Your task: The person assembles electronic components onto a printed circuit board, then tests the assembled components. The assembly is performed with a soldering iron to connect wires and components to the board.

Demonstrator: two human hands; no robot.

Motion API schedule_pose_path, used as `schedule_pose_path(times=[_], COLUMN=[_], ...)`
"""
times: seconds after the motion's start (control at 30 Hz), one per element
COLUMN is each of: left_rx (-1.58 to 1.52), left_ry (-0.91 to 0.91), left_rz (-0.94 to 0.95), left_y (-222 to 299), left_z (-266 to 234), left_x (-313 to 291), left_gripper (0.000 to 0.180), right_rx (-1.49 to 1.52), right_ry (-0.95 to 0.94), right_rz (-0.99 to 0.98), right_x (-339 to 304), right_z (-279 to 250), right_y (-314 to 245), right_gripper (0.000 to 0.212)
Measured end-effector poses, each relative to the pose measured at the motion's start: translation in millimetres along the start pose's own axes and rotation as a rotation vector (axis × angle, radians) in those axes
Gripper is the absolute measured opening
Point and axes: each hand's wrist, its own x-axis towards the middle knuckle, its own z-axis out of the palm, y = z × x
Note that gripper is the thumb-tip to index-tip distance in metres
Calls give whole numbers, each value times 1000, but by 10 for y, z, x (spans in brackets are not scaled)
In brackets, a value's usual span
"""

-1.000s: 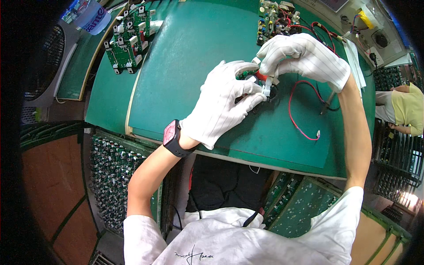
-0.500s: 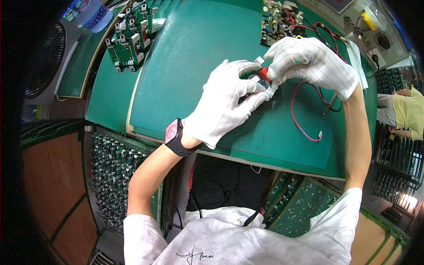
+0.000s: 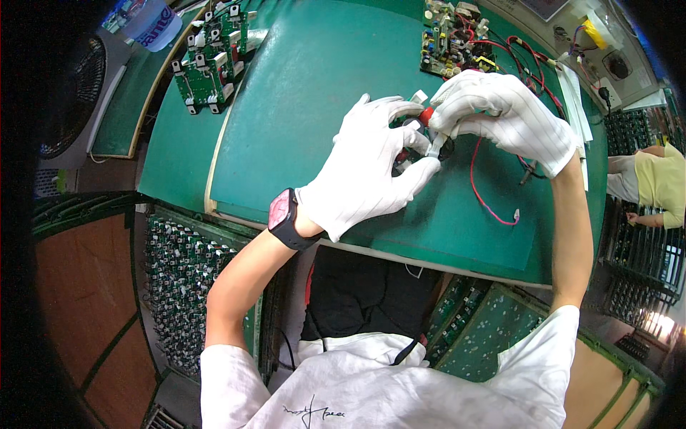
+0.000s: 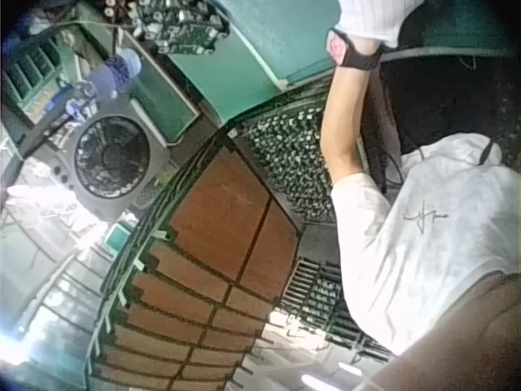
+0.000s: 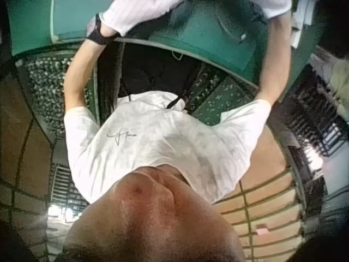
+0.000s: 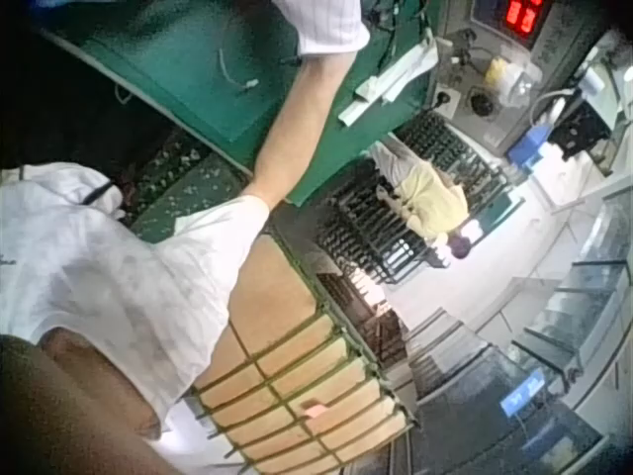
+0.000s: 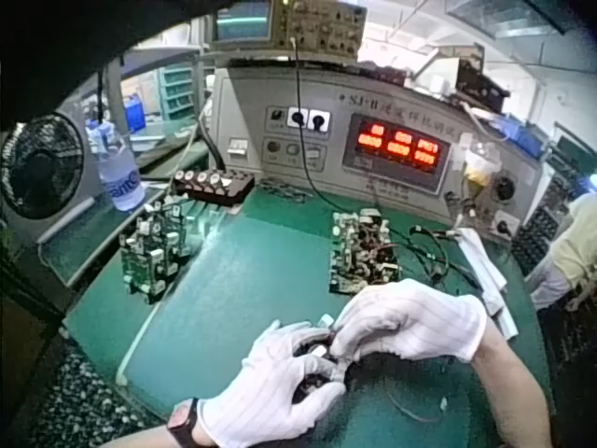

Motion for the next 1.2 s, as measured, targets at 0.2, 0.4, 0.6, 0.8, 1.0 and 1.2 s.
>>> schedule_pose_path(times=[0.2, 0.4, 0.6, 0.8, 1.0, 1.2], left_rx=[-18, -14, -24, -38, -73, -36], left_ry=[1, 69, 33, 42, 42, 59], left_rz=[20, 79, 73, 83, 71, 87], left_y=[-89, -133, -112, -113, -153, -145], left_z=[85, 135, 105, 102, 137, 130], left_x=[-30, -54, -43, -52, -58, -78], left_gripper=[28, 26, 30, 30, 28, 27], right_rx=[-59, -139, -155, -139, -143, -93], right_ry=[-55, -119, -180, -226, -187, -209], right_rz=[-18, -21, -47, -44, -59, 15], right_x=[46, 131, 210, 234, 191, 109], right_z=[17, -15, -53, -75, -33, -38], right_y=[-42, -165, -190, -197, -222, -112], right_gripper=[19, 20, 19, 19, 20, 20])
